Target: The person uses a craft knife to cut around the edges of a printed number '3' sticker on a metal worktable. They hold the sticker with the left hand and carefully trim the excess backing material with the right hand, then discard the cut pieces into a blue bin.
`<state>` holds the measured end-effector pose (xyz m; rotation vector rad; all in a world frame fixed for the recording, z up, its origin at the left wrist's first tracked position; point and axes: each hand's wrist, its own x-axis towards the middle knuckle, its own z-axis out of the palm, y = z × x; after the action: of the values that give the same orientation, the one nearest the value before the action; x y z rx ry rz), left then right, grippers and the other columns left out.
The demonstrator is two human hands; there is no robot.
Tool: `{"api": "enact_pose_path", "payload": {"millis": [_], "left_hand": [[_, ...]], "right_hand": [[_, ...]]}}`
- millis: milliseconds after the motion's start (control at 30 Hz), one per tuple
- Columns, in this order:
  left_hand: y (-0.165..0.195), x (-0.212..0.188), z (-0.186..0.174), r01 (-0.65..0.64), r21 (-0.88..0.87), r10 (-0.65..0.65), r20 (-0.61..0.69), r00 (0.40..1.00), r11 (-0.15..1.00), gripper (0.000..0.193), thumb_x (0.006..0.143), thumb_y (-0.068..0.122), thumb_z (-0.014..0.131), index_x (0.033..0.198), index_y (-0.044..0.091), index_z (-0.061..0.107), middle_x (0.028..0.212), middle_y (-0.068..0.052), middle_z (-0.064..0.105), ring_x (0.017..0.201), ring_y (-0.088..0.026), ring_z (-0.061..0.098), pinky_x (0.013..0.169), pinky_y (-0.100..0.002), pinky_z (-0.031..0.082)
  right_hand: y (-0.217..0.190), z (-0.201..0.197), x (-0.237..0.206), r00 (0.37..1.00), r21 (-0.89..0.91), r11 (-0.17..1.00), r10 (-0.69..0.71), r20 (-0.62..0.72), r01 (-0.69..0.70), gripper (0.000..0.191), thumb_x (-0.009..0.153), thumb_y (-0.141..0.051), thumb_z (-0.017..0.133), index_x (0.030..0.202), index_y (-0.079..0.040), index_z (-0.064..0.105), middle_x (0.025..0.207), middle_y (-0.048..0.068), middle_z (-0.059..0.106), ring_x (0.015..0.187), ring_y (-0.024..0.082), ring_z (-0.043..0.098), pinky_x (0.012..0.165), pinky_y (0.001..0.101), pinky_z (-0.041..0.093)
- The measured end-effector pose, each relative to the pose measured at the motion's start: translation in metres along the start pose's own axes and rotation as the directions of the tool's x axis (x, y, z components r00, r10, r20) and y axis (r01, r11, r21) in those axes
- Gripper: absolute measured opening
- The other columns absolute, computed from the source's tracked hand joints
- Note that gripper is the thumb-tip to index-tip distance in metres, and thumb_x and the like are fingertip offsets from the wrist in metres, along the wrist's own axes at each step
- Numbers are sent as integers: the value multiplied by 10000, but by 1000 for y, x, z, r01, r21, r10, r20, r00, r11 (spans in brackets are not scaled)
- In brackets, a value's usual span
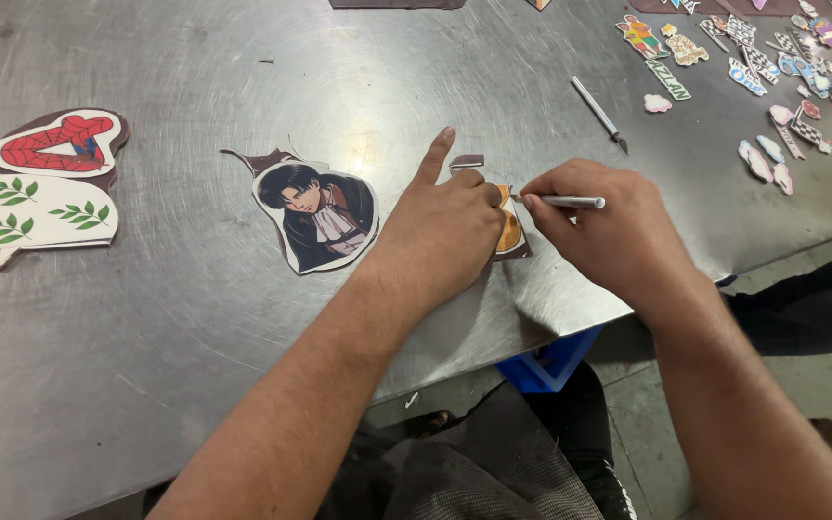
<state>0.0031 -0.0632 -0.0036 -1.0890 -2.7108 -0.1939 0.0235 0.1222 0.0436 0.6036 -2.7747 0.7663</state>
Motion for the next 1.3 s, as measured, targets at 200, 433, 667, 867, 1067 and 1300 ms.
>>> {"api": "enact_pose_path", "payload": {"millis": [200, 433, 667, 867, 1067, 1300], "left_hand": [[2, 0, -6, 12, 3, -12, 54, 998, 1000, 232, 897, 137, 574, 990, 129, 787, 1045, 24, 714, 1170, -182, 611, 1243, -585, 135], [2, -2, -4, 20, -24, -19, 47, 999, 1000, 229, 907, 115, 570, 974, 120, 789, 1036, 19, 712, 1172, -188, 614, 1253, -589, 132], [0, -5, 4, 10, -64, -12, -44, 999, 998, 229, 887, 139, 577, 947, 137, 798, 1071, 17, 710, 1173, -190, 611, 1239, -596, 135], [-1, -4, 2, 12, -99, -22, -105, 994, 995, 216, 879, 203, 600, 897, 143, 806, 1093, 8, 710, 1204, -190, 595, 1229, -595, 140], [-1, -4, -1, 27, -72, -28, -7, 1000, 997, 199, 888, 242, 632, 888, 143, 804, 1047, 13, 717, 1240, -188, 575, 1243, -596, 129], [-2, -5, 3, 14, -75, -19, -62, 998, 997, 184, 886, 216, 641, 874, 125, 801, 1037, 3, 724, 1264, -217, 569, 1237, -606, 143]], "right_hand": [[-2, -2, -3, 1000, -36, 999, 8, 20, -8, 88, 930, -110, 759, 994, -50, 770, 929, 83, 757, 798, 205, 753, 664, 316, 576], [0, -1, -2, 1000, -17, 1000, 14, 16, -13, 86, 932, -123, 757, 984, -55, 768, 911, 87, 761, 776, 192, 756, 660, 308, 582], [-1, 2, 3, 995, -158, 984, 91, 30, -85, 133, 927, -206, 765, 987, -89, 789, 760, 102, 732, 651, 206, 711, 591, 334, 541], [-9, 0, 9, 976, -125, 970, 214, 43, -208, 147, 909, -232, 750, 977, -107, 787, 728, 100, 738, 632, 191, 733, 576, 329, 549], [-10, 1, 10, 978, -172, 967, 199, 56, -187, 146, 906, -244, 749, 971, -121, 793, 758, 91, 748, 657, 206, 732, 587, 343, 554], [-8, 0, 12, 989, -257, 962, 121, 80, -96, 160, 933, -268, 732, 952, -120, 792, 767, 82, 748, 675, 246, 722, 602, 363, 546]]}}
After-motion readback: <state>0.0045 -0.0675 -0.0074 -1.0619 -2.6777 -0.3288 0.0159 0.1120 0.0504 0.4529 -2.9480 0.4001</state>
